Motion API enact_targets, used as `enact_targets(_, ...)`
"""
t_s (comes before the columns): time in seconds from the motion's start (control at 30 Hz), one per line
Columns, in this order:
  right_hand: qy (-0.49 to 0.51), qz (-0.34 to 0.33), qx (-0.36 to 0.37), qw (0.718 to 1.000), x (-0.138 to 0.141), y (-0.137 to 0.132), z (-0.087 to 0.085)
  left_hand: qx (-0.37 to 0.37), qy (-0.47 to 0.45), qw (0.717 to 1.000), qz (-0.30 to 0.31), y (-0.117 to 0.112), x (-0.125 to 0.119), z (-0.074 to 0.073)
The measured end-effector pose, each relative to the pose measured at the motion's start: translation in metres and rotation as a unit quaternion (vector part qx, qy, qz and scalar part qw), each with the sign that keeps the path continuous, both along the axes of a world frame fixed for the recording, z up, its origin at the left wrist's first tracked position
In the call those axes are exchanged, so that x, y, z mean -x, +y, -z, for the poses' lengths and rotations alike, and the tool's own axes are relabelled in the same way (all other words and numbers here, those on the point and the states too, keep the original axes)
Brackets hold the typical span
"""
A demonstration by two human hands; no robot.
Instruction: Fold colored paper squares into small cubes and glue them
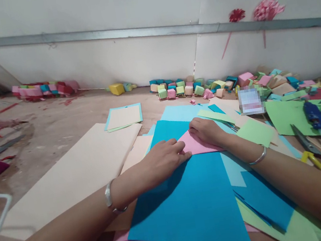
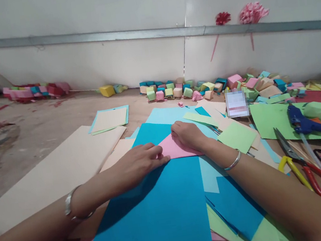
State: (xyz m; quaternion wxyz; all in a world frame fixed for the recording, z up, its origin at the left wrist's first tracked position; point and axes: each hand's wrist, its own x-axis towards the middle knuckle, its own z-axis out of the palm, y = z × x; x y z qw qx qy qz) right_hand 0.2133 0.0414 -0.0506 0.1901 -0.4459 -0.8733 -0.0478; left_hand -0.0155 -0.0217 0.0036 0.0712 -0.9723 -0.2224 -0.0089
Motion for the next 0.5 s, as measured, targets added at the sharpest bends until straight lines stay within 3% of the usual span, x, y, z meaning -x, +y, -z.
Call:
enact_targets(0.13,-0.005,-0.005,-0.002,1.000,-0.001,0.001,0.001,0.009,0.033,0.999,-0.036,-0.002,0.008,-0.004)
enact_targets(0.37,-0.007,-0.004,0.009,1.000,-0.001,0.002,-0.001,0.072,0.080,0.988,-0.110,0.001,0.022,-0.027)
enact_targets(0.5,-0.007,0.000,0.014,1.000,0.001,0.000,-0.003,0.046,0.037,0.990,-0.131,0.010,0.015,-0.025)
